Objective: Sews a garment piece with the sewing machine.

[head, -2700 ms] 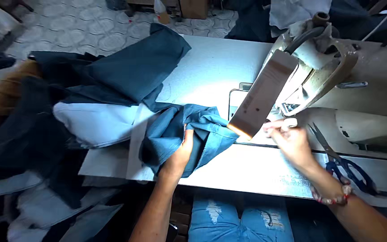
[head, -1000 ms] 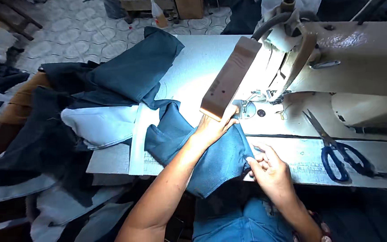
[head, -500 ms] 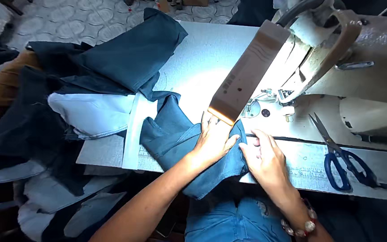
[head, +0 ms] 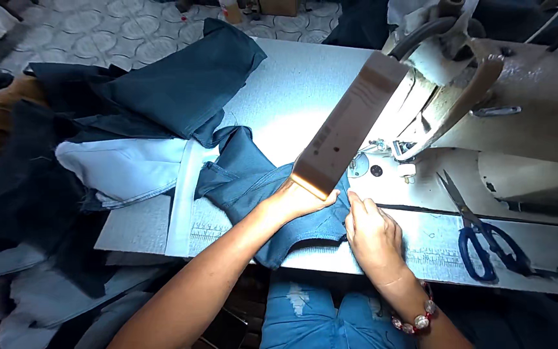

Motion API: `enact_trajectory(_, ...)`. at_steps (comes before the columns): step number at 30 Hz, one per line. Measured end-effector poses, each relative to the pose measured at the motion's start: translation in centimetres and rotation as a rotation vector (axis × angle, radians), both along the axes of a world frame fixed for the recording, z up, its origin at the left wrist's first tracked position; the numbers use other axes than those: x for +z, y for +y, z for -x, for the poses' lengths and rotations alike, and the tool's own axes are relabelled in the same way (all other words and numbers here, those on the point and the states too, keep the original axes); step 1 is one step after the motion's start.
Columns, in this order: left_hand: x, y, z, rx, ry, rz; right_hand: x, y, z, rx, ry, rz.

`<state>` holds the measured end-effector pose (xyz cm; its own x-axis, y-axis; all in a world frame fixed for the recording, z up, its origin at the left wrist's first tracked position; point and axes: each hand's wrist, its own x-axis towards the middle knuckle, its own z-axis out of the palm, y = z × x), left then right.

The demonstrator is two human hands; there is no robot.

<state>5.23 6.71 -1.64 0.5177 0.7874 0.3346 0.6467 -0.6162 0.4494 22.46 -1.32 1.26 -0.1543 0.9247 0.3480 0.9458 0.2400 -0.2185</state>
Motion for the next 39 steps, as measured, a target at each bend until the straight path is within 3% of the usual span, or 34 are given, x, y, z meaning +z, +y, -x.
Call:
enact_trajectory(5, 0.1, 1.0, -1.0, 0.016, 0.042, -0.137, 1.1, 1.1, -0.2, -0.039, -0.028, 0.127)
enact_trajectory(10, 1.1, 1.2, -1.1, 0.028, 0.050, -0.013, 0.7, 1.7, 0.0, -0.046, -0.015, 0.104)
enact_trajectory(16, 1.1, 3.4, -1.1, -0.054, -0.068, 0.047, 1.3, 2.7, 0.0, -0.094, -0.015, 0.215)
enact_trajectory(21, 8.4, 2.9, -3.7, 0.084, 0.008, 0.477, 1.6, 2.6, 0.4, -0.129, 0.018, 0.245)
enact_trajectory(25, 1.2, 4.4, -0.5, -0.067, -0.140, 0.339, 1.7, 1.9, 0.8, -0.151, 0.014, 0.277)
enact_trajectory(30, 1.0, 5.2, -0.3, -0.061, -0.089, 0.376, 1.4, 2.1, 0.3, -0.094, 0.029, 0.231)
enact_trajectory(33, -2.5, 7.0, 0.7, -0.097, -0.060, 0.291, 1.5, 2.6, -0.9, -0.009, 0.052, 0.218)
enact_trajectory(39, 0.5, 6.7, -0.9, -0.130, -0.096, 0.340, 1.0, 4.6, -3.9, 0.205, 0.078, 0.137)
